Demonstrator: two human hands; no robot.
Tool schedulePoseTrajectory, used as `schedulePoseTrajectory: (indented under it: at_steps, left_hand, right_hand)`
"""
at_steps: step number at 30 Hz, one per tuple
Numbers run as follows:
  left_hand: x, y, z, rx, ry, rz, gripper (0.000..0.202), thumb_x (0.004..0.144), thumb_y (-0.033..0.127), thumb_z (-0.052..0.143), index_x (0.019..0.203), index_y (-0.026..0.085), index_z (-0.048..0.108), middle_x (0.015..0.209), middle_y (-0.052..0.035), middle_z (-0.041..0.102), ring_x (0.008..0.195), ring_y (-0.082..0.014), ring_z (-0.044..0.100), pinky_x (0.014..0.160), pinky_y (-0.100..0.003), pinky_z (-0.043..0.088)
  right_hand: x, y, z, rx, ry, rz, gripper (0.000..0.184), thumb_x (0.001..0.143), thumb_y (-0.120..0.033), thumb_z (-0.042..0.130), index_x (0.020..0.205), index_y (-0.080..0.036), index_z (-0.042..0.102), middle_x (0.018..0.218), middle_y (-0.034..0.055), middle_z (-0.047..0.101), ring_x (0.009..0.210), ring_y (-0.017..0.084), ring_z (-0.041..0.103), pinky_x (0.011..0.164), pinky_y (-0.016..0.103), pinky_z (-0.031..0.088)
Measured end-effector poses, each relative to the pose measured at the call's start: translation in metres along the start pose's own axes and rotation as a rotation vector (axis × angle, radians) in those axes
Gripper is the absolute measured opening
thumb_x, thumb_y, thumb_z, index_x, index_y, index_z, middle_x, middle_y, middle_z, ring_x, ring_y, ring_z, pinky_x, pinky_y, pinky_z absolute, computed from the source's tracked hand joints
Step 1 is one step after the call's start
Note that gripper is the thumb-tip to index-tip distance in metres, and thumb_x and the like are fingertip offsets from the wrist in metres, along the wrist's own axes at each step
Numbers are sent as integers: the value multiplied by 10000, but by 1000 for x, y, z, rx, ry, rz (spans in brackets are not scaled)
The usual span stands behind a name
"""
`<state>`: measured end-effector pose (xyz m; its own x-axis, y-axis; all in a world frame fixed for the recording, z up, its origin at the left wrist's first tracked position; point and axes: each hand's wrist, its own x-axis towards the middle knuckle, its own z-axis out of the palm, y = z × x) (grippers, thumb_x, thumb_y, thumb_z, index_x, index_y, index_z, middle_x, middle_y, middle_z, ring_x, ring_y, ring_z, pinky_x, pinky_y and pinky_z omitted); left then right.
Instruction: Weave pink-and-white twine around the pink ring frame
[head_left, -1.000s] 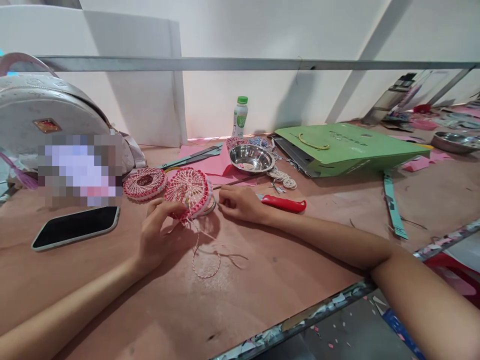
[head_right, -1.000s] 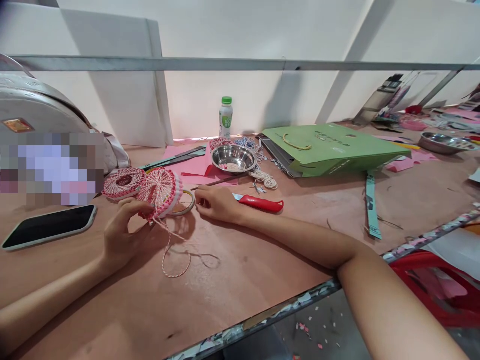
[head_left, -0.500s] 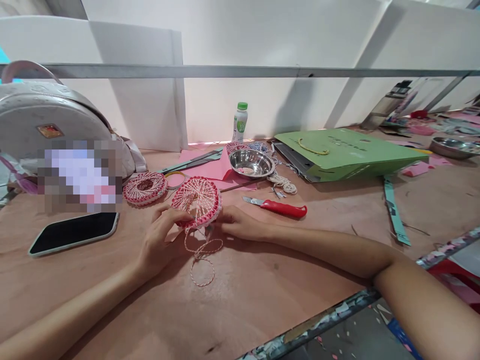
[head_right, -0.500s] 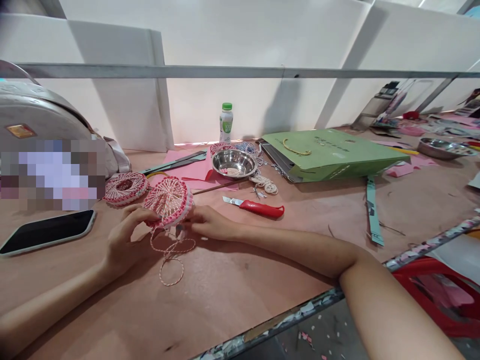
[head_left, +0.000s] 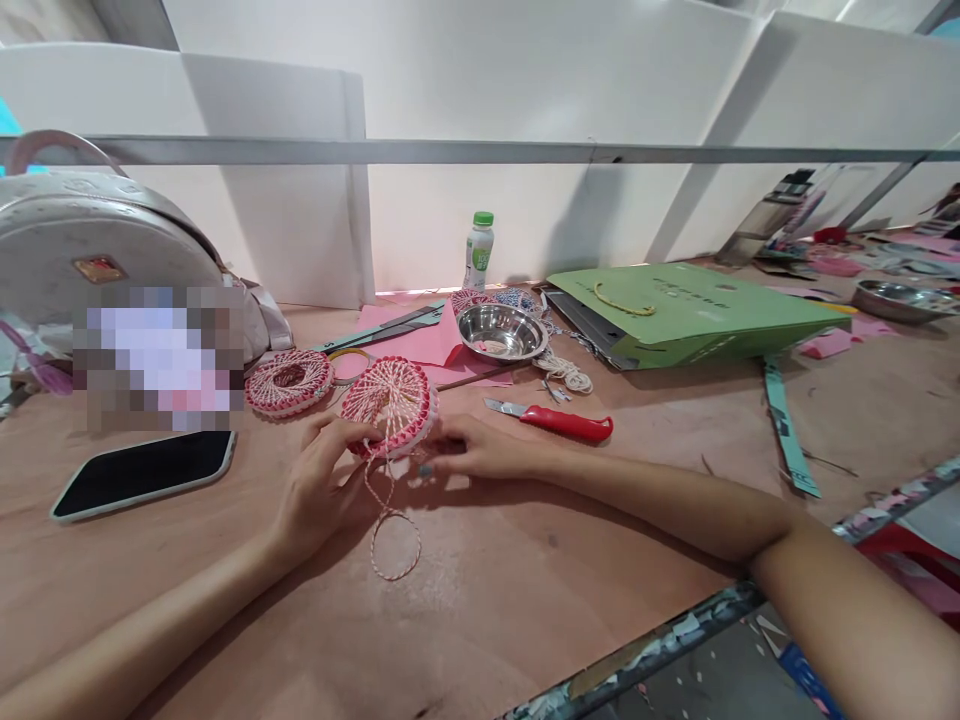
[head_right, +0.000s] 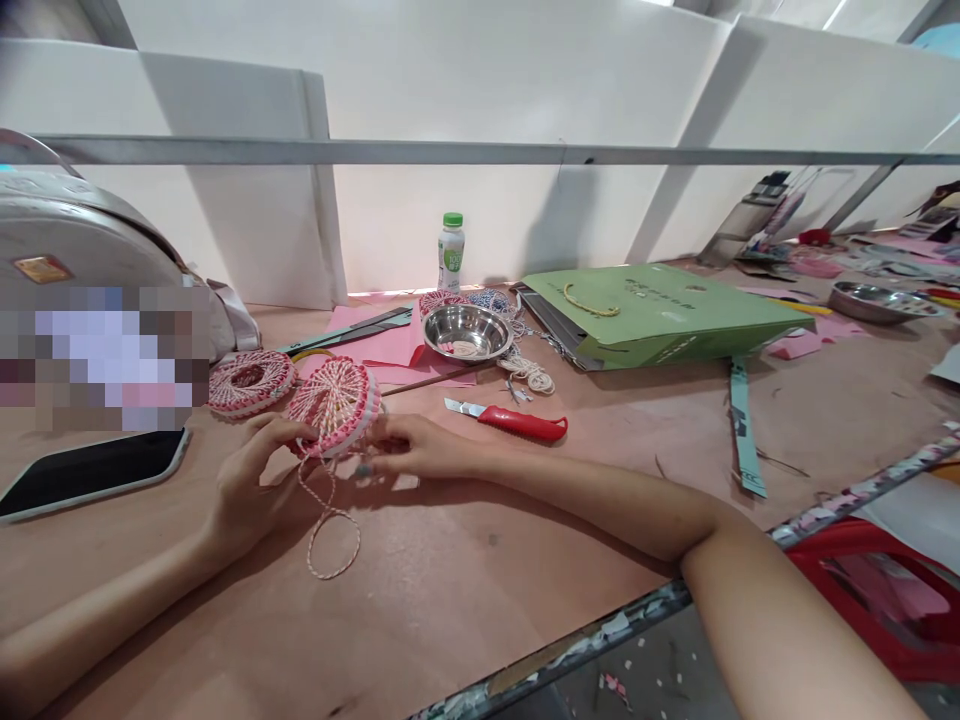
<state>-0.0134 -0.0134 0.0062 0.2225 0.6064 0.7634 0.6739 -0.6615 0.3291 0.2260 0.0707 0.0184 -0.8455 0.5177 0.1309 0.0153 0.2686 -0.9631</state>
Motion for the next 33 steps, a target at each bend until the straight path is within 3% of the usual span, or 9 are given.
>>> schedulePoseTrajectory:
  at_steps: [3, 7, 11, 14, 18, 21, 26, 29, 33]
  left_hand:
    - [2, 2, -1, 3, -9, 14, 179, 916, 142, 638, 1068, 223, 590, 903, 6, 700, 794, -161, 628, 845, -325, 487]
    - [3, 4, -1, 23, -17, 13, 185, 921, 112, 607, 1066, 226, 586, 921, 4, 713, 808, -164, 637, 868, -337, 481]
    - [2, 3, 0, 62, -10, 7, 185, 916, 113, 597, 1068, 218, 588, 951, -16, 724, 857, -185, 640, 885, -356, 476]
    - [1, 2, 1, 79, -6, 1, 167, 926, 139, 592, 1073, 218, 597, 930, -18, 724, 849, -190, 632, 879, -360, 480]
    - [2, 3, 1, 82, 10, -4, 152, 909, 184, 621, 1056, 221, 601, 929, -21, 731, 850, -197, 641, 887, -372, 489]
    - [2, 3, 1, 88, -2, -2, 178, 895, 180, 632, 1063, 226, 595, 943, -21, 739, 840, -193, 655, 917, -388, 486]
    - [1, 2, 1, 68, -22, -16, 177, 918, 175, 620, 1083, 236, 602, 943, -20, 746, 858, -198, 669, 934, -394, 475]
    - [0, 2, 2, 70, -26, 9, 186, 912, 136, 606, 1069, 234, 600, 935, -14, 750, 842, -190, 678, 941, -391, 457]
    - [-1, 3, 3, 108, -24, 62, 206, 917, 99, 588, 1077, 229, 585, 946, -11, 758, 839, -176, 693, 973, -397, 424]
  right_hand:
    - [-3, -7, 8, 45, 83, -13, 90, 866, -267, 719, 882, -183, 746, 969, 34, 694, 944, 175, 612, 870, 283, 472]
    - [3, -5, -10, 563, 305, 164, 149, 939, -289, 597, 863, -178, 662, 832, 7, 645, 734, 126, 593, 695, 231, 502]
    - [10, 8, -33, 848, 145, 285, 308, 962, -259, 524, 667, -175, 488, 578, -49, 460, 455, 75, 367, 452, 168, 390]
    - [11, 10, -32, 727, 128, 206, 253, 950, -289, 600, 735, -166, 547, 543, -93, 364, 421, 57, 209, 375, 145, 226]
    - [5, -4, -12, 234, 35, 128, 199, 850, -307, 762, 964, -149, 720, 736, -33, 611, 592, 68, 465, 531, 164, 383]
    - [0, -11, -4, 47, -61, 156, 220, 856, -331, 759, 968, -142, 767, 829, 12, 690, 709, 114, 567, 631, 208, 442]
    - [5, 5, -19, 557, 124, 157, 247, 933, -396, 662, 841, -167, 663, 746, 3, 636, 652, 117, 568, 573, 207, 467]
    - [11, 14, -33, 850, 160, 215, 258, 960, -330, 603, 756, -177, 565, 666, -20, 562, 604, 99, 548, 540, 178, 463]
    - [12, 15, -33, 796, 188, 167, 169, 908, -321, 682, 842, -173, 633, 549, -98, 384, 441, 57, 307, 410, 140, 281]
